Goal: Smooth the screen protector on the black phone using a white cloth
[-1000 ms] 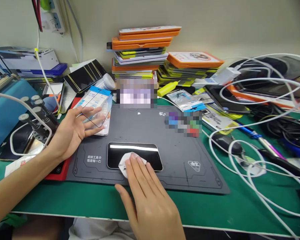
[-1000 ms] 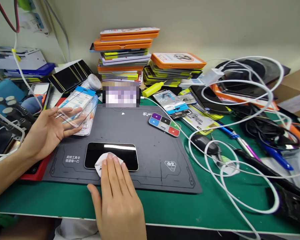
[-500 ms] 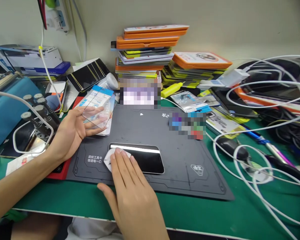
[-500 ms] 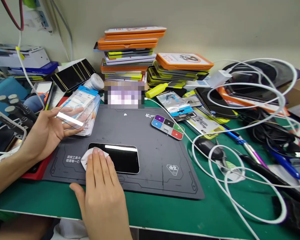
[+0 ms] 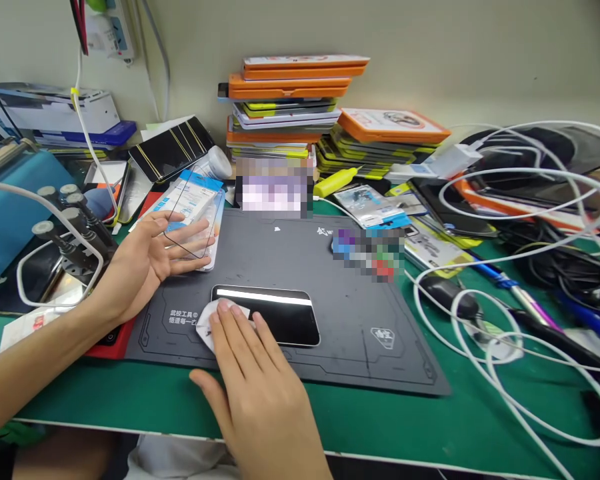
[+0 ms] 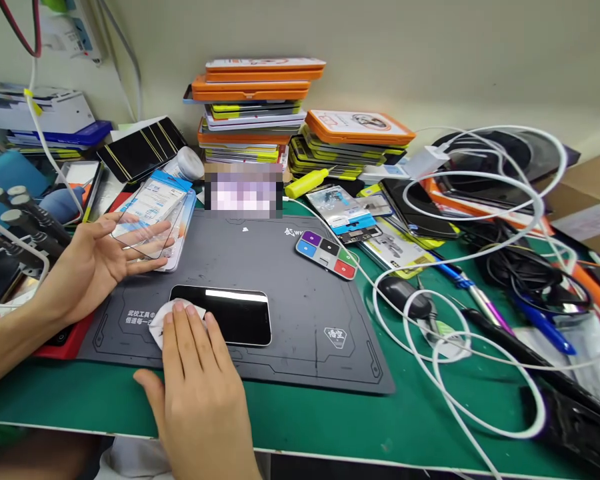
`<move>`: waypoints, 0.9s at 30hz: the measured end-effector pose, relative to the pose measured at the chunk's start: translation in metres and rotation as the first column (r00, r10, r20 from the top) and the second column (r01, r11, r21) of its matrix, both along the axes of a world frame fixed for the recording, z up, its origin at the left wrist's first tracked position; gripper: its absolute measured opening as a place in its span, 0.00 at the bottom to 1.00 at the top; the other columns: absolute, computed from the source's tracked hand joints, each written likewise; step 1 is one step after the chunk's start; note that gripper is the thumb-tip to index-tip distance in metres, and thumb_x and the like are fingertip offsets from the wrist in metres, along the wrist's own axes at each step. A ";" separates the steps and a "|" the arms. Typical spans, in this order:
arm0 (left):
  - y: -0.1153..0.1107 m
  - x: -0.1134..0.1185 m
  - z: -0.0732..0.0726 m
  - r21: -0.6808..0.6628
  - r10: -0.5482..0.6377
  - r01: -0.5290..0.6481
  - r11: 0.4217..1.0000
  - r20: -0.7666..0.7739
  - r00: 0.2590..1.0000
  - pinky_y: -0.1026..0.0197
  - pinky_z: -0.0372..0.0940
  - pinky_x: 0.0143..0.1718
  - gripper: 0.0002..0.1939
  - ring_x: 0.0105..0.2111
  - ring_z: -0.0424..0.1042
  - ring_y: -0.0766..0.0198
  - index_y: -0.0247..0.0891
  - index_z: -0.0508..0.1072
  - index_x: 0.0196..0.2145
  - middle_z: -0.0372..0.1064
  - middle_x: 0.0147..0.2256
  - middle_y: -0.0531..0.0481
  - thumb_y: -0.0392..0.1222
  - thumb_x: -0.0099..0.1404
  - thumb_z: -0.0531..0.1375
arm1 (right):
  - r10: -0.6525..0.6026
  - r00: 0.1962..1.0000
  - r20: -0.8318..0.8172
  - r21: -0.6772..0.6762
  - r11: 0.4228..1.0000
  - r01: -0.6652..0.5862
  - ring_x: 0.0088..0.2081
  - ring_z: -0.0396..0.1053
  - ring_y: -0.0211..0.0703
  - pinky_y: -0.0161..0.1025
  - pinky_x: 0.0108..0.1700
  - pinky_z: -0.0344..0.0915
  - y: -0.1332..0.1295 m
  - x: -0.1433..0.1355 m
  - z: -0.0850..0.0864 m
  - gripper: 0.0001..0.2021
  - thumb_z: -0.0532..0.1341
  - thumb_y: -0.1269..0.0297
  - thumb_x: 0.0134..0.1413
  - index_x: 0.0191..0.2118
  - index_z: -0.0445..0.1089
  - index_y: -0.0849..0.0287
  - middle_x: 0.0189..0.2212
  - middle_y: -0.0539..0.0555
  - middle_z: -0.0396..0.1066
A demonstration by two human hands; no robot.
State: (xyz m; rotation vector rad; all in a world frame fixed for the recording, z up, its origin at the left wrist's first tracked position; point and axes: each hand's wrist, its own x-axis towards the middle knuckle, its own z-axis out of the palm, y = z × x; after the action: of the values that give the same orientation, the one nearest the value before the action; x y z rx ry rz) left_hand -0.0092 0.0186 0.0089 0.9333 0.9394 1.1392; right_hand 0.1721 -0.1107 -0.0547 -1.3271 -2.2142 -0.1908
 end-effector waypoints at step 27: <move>-0.004 -0.005 -0.006 0.122 -0.120 0.147 0.982 -0.203 0.972 0.35 0.66 0.68 0.29 0.67 0.69 0.40 0.50 0.70 0.68 0.70 0.67 0.44 0.47 0.72 0.67 | -0.076 0.994 0.084 0.028 0.997 0.074 0.69 0.68 0.57 0.52 0.70 0.68 -0.022 0.024 -0.012 0.30 0.59 0.51 0.75 0.69 0.67 0.72 0.69 0.65 0.67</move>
State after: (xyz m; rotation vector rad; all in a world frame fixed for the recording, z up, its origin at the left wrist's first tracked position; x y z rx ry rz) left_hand -0.0142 0.0147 0.0027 1.2192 0.9481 1.0196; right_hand 0.1956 -0.1327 -0.0672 -1.4142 -2.2258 -0.3074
